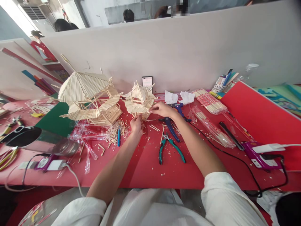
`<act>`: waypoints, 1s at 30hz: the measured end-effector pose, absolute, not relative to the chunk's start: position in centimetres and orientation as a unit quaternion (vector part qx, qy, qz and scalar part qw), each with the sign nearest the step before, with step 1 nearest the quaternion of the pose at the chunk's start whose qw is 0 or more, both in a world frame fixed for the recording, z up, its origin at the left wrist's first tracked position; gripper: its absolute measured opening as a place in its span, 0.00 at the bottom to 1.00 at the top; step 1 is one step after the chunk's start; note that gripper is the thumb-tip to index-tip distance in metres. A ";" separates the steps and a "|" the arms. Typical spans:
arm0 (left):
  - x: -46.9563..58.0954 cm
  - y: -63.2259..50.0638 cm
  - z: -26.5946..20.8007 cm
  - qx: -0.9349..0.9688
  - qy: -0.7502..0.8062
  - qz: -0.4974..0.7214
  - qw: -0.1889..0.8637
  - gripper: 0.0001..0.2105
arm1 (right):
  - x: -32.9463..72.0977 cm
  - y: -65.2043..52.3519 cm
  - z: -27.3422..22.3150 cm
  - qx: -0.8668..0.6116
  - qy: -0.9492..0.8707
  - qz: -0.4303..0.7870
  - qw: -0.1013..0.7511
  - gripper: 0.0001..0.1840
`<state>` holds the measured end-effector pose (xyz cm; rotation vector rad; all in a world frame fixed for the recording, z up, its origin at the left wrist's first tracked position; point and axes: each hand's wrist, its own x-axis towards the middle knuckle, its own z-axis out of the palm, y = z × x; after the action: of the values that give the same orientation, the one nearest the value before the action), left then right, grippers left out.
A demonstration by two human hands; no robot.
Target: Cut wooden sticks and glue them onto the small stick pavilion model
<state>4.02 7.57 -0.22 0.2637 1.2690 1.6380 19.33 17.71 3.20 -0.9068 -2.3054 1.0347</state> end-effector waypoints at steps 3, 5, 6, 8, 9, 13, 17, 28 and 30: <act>4.1 7.6 -0.2 0.111 0.521 0.682 0.502 0.17 | 19.4 17.9 3.1 -0.324 -0.834 0.383 0.229 0.10; 4.1 7.6 -0.2 0.115 0.513 0.686 0.503 0.17 | 19.4 17.9 3.0 -0.320 -0.834 0.385 0.232 0.10; 4.1 7.6 -0.2 0.116 0.510 0.688 0.503 0.17 | 19.4 17.9 3.0 -0.319 -0.834 0.385 0.232 0.10; 4.1 7.6 -0.2 0.115 0.511 0.690 0.501 0.16 | 19.4 18.0 3.0 -0.321 -0.835 0.382 0.232 0.10; 4.1 7.6 -0.2 0.113 0.512 0.690 0.499 0.16 | 19.4 18.0 3.0 -0.322 -0.835 0.381 0.232 0.10; 4.3 7.6 -0.1 0.109 0.518 0.691 0.493 0.15 | 19.5 18.2 2.8 -0.319 -0.836 0.381 0.232 0.12; 4.4 7.6 -0.1 0.105 0.519 0.691 0.491 0.15 | 19.5 18.5 2.5 -0.315 -0.840 0.377 0.230 0.15; 4.2 7.9 -0.4 0.094 0.514 0.697 0.491 0.11 | 19.6 18.5 2.7 -0.313 -0.838 0.384 0.228 0.13; 4.2 8.0 -0.4 0.094 0.514 0.697 0.491 0.11 | 19.7 18.4 2.8 -0.318 -0.837 0.384 0.226 0.13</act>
<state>4.18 7.96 -0.41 0.2289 1.2476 1.6920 19.68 18.41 2.83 -0.8776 -2.3069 1.0599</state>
